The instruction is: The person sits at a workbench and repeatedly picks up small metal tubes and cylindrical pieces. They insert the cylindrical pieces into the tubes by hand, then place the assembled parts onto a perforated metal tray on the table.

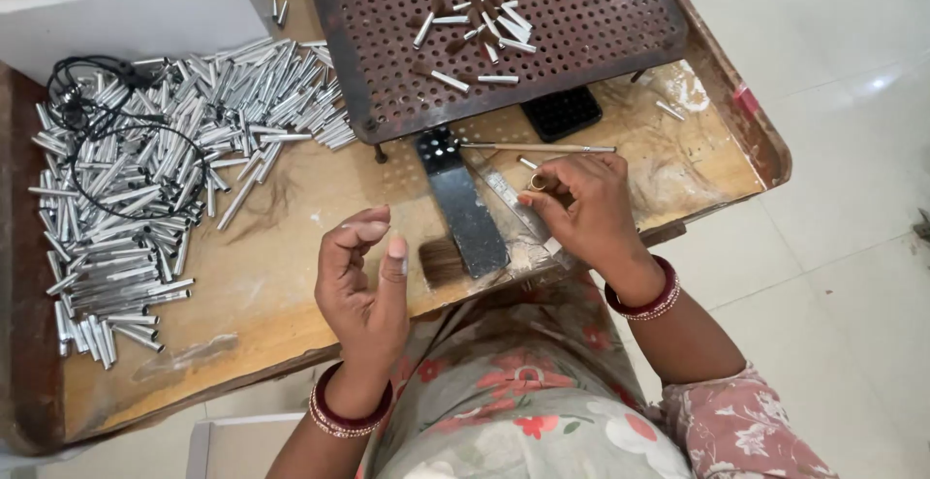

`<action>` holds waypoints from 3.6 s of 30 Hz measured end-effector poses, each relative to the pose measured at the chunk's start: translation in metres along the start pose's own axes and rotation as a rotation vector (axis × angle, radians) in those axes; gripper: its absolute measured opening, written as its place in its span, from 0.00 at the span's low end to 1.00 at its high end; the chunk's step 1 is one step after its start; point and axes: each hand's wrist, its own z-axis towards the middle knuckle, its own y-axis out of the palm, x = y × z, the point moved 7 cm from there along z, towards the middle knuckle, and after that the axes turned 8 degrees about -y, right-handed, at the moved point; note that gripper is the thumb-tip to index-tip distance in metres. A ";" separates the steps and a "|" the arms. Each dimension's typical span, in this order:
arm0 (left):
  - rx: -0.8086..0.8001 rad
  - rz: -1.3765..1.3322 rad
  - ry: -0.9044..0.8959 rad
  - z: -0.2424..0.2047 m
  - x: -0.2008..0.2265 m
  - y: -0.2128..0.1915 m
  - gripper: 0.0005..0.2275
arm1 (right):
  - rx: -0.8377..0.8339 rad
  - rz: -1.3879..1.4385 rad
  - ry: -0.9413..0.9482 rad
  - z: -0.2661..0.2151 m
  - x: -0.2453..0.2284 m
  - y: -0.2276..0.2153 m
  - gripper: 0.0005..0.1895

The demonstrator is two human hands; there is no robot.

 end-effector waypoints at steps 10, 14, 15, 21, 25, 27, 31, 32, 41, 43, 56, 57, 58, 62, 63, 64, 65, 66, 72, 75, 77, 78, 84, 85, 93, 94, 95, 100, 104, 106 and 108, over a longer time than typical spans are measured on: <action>-0.066 0.015 0.018 0.001 0.018 0.015 0.08 | -0.049 0.022 -0.012 0.026 -0.002 -0.020 0.10; -0.088 -0.003 0.019 -0.001 0.022 0.024 0.08 | -0.068 0.031 -0.038 0.028 -0.009 -0.019 0.09; -0.103 -0.029 0.000 -0.003 0.022 0.027 0.08 | -0.024 -0.030 -0.102 0.027 -0.017 -0.023 0.08; -0.158 0.097 0.116 -0.010 0.043 0.064 0.11 | 0.569 0.944 0.323 -0.027 -0.011 -0.018 0.12; -0.244 0.068 0.031 -0.017 0.039 0.086 0.11 | 0.659 0.965 0.171 -0.055 -0.020 -0.016 0.13; -0.351 -0.008 -0.077 -0.023 0.033 0.099 0.10 | 0.696 0.969 0.163 -0.059 -0.029 -0.019 0.14; -0.384 -0.035 -0.112 -0.029 0.027 0.108 0.09 | 0.661 0.931 0.135 -0.061 -0.035 -0.018 0.14; -0.371 -0.027 -0.093 -0.029 0.027 0.108 0.09 | 0.648 0.916 0.117 -0.059 -0.038 -0.018 0.15; -0.372 0.091 0.091 -0.028 0.039 0.108 0.06 | 0.383 0.789 0.063 -0.049 -0.042 -0.031 0.16; -0.388 0.121 0.122 -0.032 0.039 0.107 0.06 | 0.401 0.713 0.036 -0.058 -0.034 -0.037 0.10; -0.342 0.212 0.047 -0.048 0.035 0.085 0.07 | 0.061 0.572 -0.144 -0.035 -0.081 -0.052 0.26; -0.350 0.210 0.067 -0.050 0.037 0.085 0.08 | 0.049 0.808 -0.071 -0.046 -0.071 -0.033 0.22; -0.350 0.211 0.075 -0.051 0.035 0.083 0.08 | 0.054 0.806 -0.078 -0.045 -0.071 -0.029 0.22; -0.331 0.200 -0.011 -0.051 0.020 0.077 0.10 | 0.148 0.812 -0.156 -0.042 -0.074 -0.020 0.15; -0.335 0.189 -0.020 -0.051 0.017 0.076 0.11 | 0.179 0.786 -0.152 -0.043 -0.073 -0.018 0.13; -0.333 0.189 -0.017 -0.050 0.016 0.076 0.11 | 0.179 0.785 -0.155 -0.042 -0.075 -0.016 0.13; -0.344 0.152 -0.073 -0.049 0.011 0.076 0.11 | 0.214 0.794 -0.156 -0.041 -0.076 -0.017 0.11; -0.354 0.115 -0.131 -0.049 0.006 0.076 0.12 | 0.248 0.802 -0.157 -0.040 -0.077 -0.017 0.09; -0.519 0.323 0.085 -0.025 0.039 0.074 0.08 | 0.388 0.605 -0.329 -0.038 -0.090 -0.020 0.06; -0.254 1.076 -0.002 0.037 0.022 0.024 0.06 | 0.421 0.565 -0.335 -0.044 -0.078 -0.025 0.05; -0.177 1.282 0.031 0.081 0.021 -0.007 0.07 | 0.439 0.571 -0.290 -0.051 -0.073 -0.027 0.05; -0.083 1.477 0.075 0.107 0.023 -0.022 0.08 | 0.457 0.570 -0.261 -0.051 -0.068 -0.029 0.04; -0.248 1.518 0.093 0.145 -0.023 -0.034 0.08 | 0.488 0.541 -0.267 -0.044 -0.071 -0.035 0.07; -0.243 1.518 0.093 0.145 -0.029 -0.036 0.08 | 0.488 0.543 -0.271 -0.043 -0.069 -0.035 0.07; -0.213 1.515 0.174 0.134 -0.036 -0.041 0.06 | 0.456 0.512 -0.189 -0.043 -0.062 -0.031 0.11; -0.213 1.516 0.171 0.133 -0.036 -0.042 0.06 | 0.454 0.515 -0.188 -0.044 -0.062 -0.031 0.11; -0.164 1.527 0.309 0.130 -0.028 -0.039 0.05 | 0.451 0.506 -0.178 -0.046 -0.062 -0.031 0.11; -0.113 1.477 0.330 0.125 -0.010 -0.041 0.07 | 0.466 0.479 -0.154 -0.051 -0.058 -0.037 0.10; -0.042 1.155 0.282 0.097 0.048 -0.024 0.04 | 0.480 0.496 -0.143 -0.054 -0.055 -0.036 0.11; -0.059 0.977 0.312 0.073 0.055 -0.013 0.07 | 0.466 0.509 -0.136 -0.052 -0.056 -0.033 0.11; -0.276 0.470 0.209 0.048 0.042 0.004 0.16 | 0.457 0.548 -0.138 -0.048 -0.059 -0.029 0.11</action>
